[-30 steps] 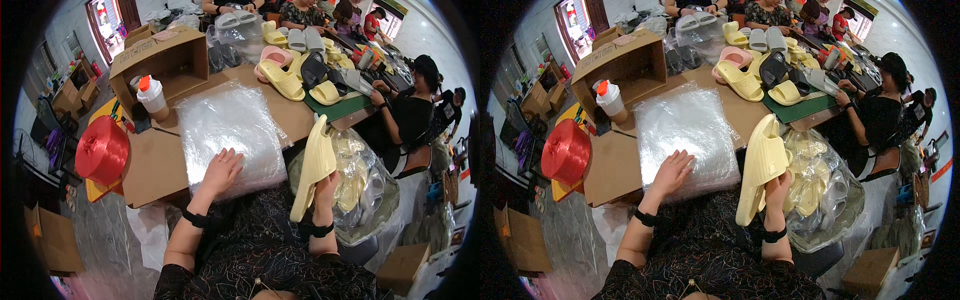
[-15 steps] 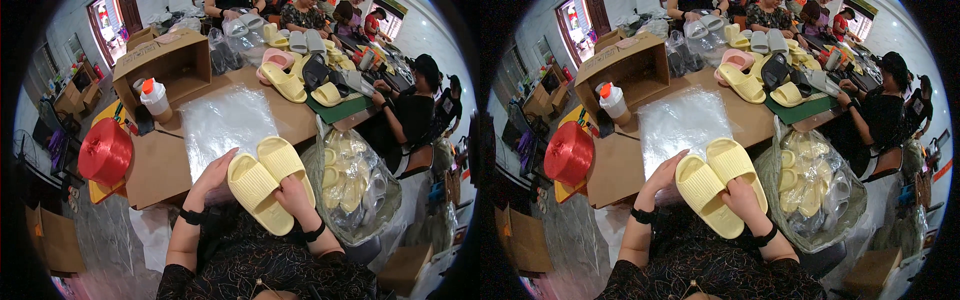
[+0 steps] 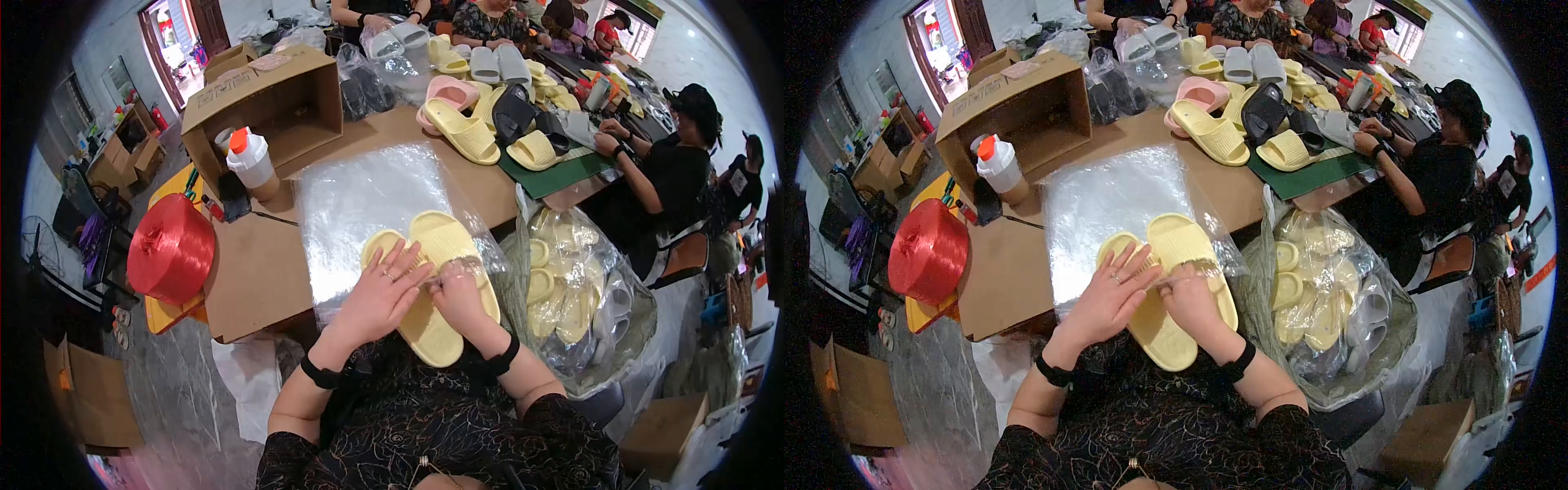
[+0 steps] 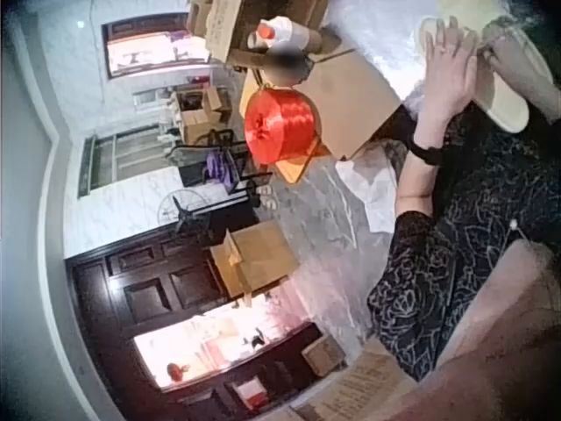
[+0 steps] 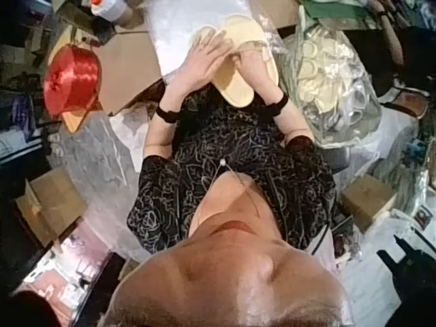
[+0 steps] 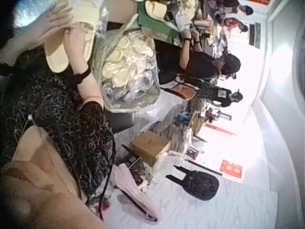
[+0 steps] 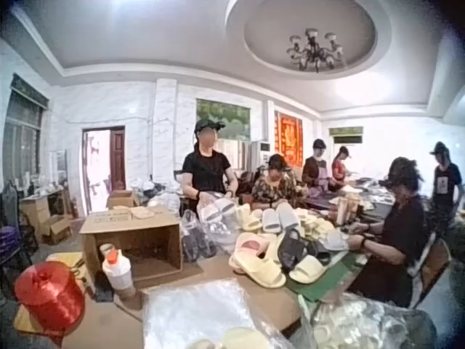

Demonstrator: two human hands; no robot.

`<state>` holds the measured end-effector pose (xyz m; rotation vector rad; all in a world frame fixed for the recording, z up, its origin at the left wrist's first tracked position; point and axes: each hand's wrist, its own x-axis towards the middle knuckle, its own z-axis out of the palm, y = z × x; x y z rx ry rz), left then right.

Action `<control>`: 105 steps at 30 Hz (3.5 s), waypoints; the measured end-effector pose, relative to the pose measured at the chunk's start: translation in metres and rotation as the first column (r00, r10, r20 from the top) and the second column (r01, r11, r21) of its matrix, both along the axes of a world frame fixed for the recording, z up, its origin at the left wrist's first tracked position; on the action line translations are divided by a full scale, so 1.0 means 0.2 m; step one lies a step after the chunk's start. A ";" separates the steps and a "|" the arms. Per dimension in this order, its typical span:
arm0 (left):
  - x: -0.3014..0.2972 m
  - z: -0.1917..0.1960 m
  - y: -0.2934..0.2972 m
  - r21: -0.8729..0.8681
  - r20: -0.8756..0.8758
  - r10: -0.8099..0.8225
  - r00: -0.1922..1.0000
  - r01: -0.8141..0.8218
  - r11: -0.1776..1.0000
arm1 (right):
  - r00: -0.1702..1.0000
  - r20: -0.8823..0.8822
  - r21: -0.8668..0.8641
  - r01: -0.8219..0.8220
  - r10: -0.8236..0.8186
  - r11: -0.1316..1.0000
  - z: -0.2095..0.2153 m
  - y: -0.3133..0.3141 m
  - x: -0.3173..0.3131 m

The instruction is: The recorder sorts and inspects yellow slides at a production table in a footwear workshop, placing some into a large storage sack.

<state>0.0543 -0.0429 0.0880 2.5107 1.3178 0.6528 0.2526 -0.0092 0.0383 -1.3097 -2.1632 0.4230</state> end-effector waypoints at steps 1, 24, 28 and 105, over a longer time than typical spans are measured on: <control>0.02 0.02 -0.01 -0.009 0.016 -0.008 1.000 0.009 1.000 | 1.000 -0.003 0.002 0.003 -0.003 1.000 -0.04 0.05 -0.02; -0.33 -0.01 -0.16 -0.012 0.298 0.415 0.860 -0.432 0.902 | 0.932 -0.264 0.149 -0.215 0.248 0.965 -0.08 0.16 -0.13; -0.50 -0.17 -0.15 -0.306 0.299 0.728 0.617 -0.661 0.685 | 0.890 -0.404 -0.450 -0.396 0.213 0.800 0.07 0.00 0.29; -0.25 -0.43 0.22 0.127 -0.020 0.567 0.823 -0.561 0.818 | 0.952 -0.069 0.433 0.296 -0.297 0.851 -0.28 0.55 0.20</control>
